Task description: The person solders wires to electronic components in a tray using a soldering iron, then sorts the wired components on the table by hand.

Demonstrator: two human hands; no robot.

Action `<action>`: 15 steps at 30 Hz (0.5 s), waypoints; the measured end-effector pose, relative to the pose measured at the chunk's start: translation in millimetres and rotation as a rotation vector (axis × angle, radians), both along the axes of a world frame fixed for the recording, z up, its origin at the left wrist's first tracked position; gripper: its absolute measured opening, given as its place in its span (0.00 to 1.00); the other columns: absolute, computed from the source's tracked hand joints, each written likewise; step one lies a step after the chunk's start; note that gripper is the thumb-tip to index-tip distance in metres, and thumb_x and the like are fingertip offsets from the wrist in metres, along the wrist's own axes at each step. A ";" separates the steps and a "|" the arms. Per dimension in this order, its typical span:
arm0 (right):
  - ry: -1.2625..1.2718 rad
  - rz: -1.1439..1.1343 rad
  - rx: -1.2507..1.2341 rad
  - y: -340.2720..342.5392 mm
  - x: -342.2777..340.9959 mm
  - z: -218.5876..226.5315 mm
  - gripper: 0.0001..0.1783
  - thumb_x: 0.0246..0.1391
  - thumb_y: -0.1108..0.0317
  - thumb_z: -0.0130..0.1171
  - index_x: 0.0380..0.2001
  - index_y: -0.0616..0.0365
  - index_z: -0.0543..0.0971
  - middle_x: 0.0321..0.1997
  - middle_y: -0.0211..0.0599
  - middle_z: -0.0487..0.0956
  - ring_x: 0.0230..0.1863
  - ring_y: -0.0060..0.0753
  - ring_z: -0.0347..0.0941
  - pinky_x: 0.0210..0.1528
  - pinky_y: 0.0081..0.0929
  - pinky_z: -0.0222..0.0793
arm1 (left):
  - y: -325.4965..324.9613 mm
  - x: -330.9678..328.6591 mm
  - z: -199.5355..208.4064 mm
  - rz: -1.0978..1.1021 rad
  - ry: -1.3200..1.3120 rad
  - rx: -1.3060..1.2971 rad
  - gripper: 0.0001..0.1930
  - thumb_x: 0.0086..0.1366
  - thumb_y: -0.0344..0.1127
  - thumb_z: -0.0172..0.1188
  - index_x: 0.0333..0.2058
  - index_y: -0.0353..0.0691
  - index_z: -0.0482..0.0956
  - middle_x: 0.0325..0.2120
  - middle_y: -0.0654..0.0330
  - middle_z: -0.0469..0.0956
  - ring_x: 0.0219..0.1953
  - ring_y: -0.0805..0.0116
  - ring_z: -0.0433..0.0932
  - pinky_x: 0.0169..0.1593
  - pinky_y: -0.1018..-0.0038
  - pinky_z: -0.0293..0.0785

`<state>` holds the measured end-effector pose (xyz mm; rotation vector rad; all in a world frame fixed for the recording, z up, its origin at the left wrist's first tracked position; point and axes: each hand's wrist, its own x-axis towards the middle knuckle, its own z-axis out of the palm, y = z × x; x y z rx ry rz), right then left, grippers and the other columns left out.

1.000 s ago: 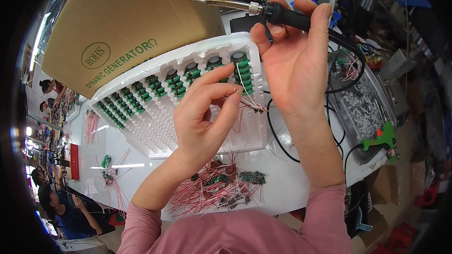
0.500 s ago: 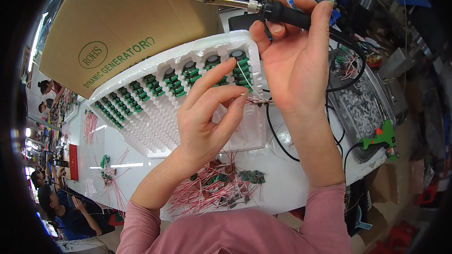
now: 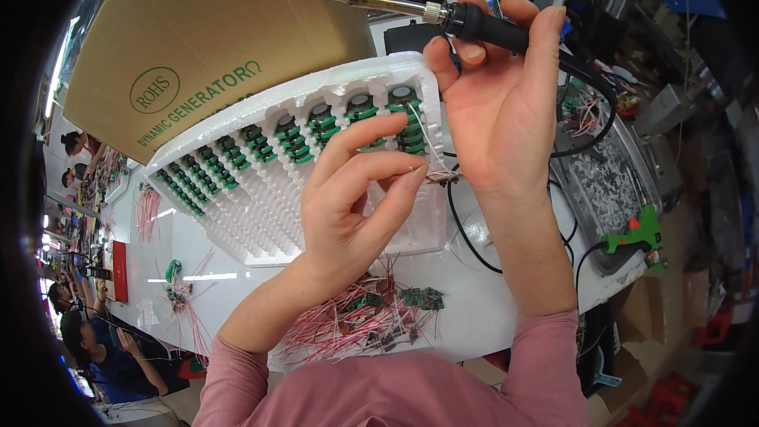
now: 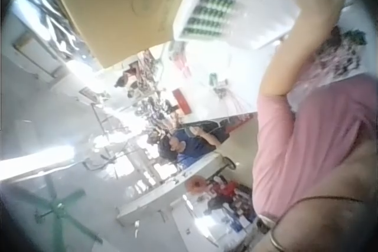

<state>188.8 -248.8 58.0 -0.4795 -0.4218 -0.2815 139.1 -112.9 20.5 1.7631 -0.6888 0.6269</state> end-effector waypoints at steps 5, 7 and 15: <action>-0.013 -0.002 -0.011 -0.4 -0.8 2.1 0.16 0.56 0.52 0.44 0.33 0.54 0.71 0.41 0.39 0.71 0.26 0.21 0.62 0.41 0.27 0.64 | 4.0 -8.8 12.6 -0.296 0.739 -0.314 0.09 0.57 0.31 0.57 0.36 0.36 0.74 0.27 0.65 0.76 0.23 0.86 0.66 0.24 0.88 0.61; -0.013 0.015 -0.011 1.5 -1.5 2.9 0.16 0.56 0.52 0.44 0.33 0.54 0.71 0.43 0.39 0.71 0.26 0.21 0.62 0.42 0.27 0.64 | 6.0 -5.5 19.1 -0.332 0.824 -0.391 0.09 0.57 0.33 0.56 0.36 0.36 0.74 0.27 0.66 0.76 0.22 0.86 0.65 0.23 0.88 0.60; -0.120 -0.312 -0.400 -28.6 -19.3 25.1 0.17 0.59 0.55 0.39 0.36 0.57 0.70 0.43 0.46 0.71 0.25 0.18 0.64 0.38 0.28 0.70 | 14.4 8.3 20.4 -0.650 1.216 -0.709 0.12 0.60 0.38 0.52 0.40 0.38 0.71 0.27 0.70 0.72 0.16 0.87 0.54 0.18 0.89 0.47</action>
